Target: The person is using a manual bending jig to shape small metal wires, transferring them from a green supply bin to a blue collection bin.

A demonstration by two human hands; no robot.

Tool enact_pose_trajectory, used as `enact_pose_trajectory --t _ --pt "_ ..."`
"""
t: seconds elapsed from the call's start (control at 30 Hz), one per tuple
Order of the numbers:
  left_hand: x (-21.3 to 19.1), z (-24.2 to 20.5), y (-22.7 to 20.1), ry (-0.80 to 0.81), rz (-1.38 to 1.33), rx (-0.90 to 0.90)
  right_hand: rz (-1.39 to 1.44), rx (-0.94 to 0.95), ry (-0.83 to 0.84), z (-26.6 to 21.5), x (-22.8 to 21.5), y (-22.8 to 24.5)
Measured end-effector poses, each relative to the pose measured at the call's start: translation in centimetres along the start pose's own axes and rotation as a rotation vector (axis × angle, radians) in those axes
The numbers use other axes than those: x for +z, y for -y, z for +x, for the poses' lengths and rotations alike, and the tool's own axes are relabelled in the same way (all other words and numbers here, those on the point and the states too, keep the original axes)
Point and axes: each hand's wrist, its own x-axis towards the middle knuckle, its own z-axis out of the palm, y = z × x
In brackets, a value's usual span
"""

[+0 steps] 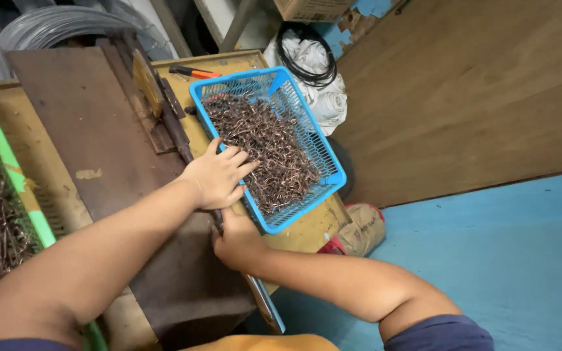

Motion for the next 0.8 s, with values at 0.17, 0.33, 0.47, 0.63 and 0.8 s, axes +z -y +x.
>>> enact_pose_trajectory --t 0.17,0.33,0.47,0.63,0.8 --pt "0.0 0.5 0.3 -0.019 -0.020 -0.024 0.091 0.066 0.096 1.1 2.4 -3.1" --pt "-1.0 0.1 0.4 0.025 -0.046 -0.027 0.161 0.064 0.144 0.6 2.6 -2.8" --pt "-1.1 0.3 -0.2 0.035 -0.027 -0.033 0.195 0.029 0.172 0.2 1.2 -2.2" --pt "-1.2 0.3 -0.2 0.138 -0.079 -0.054 0.138 0.091 0.195 0.2 1.7 -2.6" --pt "-0.3 0.4 0.1 0.062 -0.046 -0.029 0.099 0.114 0.154 0.2 1.7 -2.5"
